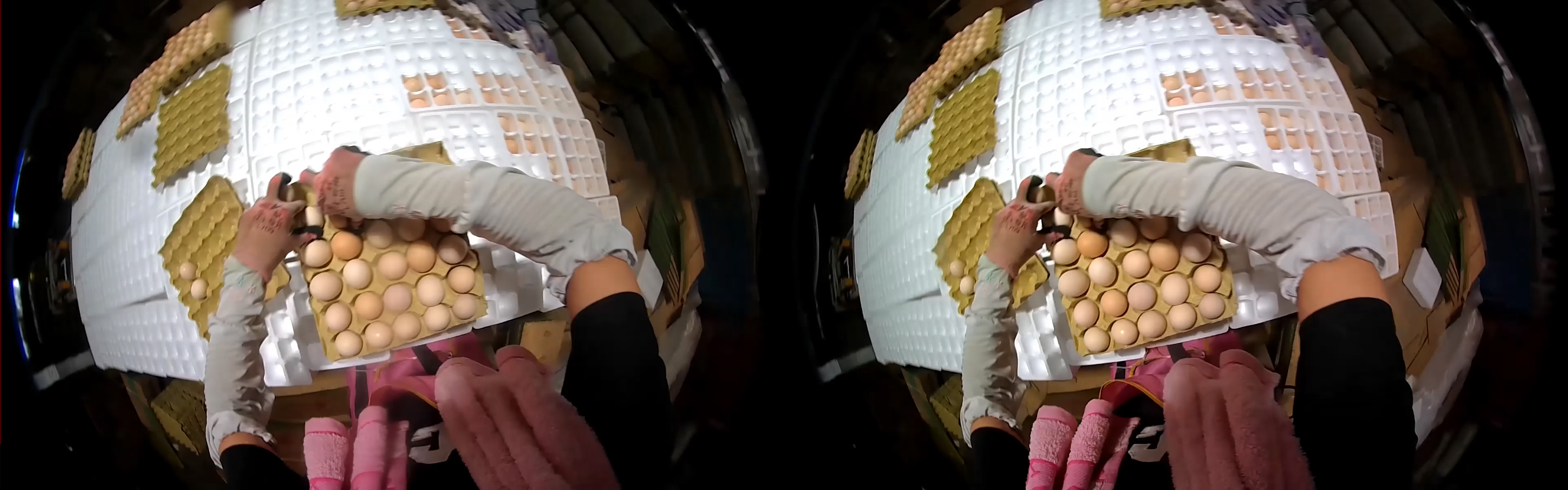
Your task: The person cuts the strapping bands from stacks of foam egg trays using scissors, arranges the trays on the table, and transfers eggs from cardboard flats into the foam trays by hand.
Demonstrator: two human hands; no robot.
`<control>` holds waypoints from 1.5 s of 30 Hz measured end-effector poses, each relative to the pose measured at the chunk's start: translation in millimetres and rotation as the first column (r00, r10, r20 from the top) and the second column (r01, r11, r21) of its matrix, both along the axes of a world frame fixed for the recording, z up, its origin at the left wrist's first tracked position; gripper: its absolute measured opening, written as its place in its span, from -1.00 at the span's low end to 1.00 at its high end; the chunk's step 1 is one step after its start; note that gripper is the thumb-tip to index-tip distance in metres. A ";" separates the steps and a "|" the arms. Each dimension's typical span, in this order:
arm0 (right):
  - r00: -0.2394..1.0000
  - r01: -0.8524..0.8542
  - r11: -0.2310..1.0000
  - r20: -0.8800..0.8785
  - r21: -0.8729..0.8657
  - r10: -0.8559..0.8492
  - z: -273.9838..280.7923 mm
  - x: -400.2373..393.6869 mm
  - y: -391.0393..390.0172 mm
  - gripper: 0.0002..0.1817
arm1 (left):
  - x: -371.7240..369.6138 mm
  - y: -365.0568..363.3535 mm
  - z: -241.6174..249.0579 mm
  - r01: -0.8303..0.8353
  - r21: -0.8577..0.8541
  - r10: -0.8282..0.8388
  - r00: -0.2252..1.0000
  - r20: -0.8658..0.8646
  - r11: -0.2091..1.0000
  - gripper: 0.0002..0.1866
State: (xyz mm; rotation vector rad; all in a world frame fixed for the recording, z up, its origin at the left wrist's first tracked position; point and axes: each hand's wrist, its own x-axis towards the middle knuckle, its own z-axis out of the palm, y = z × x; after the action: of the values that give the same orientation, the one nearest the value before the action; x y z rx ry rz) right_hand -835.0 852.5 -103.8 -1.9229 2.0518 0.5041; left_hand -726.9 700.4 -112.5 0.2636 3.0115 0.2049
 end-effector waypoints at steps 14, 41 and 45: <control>-0.417 0.873 -0.148 0.869 0.464 0.266 -73.2 -87.0 230.9 -0.41 | -115.9 122.0 15.1 0.107 0.859 -0.124 0.991 -0.051 0.500 -0.41; 0.269 0.916 0.344 0.952 -0.206 -0.146 -9.9 -12.0 229.5 -0.59 | -175.6 165.4 32.1 0.091 0.868 -0.207 0.978 0.014 0.489 -0.68; 0.912 0.405 0.789 0.141 -0.463 -0.386 -23.2 -2.4 187.5 -0.35 | -84.8 103.6 30.2 0.117 0.625 -0.088 0.993 -0.078 0.771 -0.57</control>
State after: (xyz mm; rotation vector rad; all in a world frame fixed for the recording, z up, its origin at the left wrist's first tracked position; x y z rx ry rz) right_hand -837.4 1040.0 -127.0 -1.6148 2.6462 -0.1689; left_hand -811.6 804.0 -82.3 0.4877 2.8420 1.2201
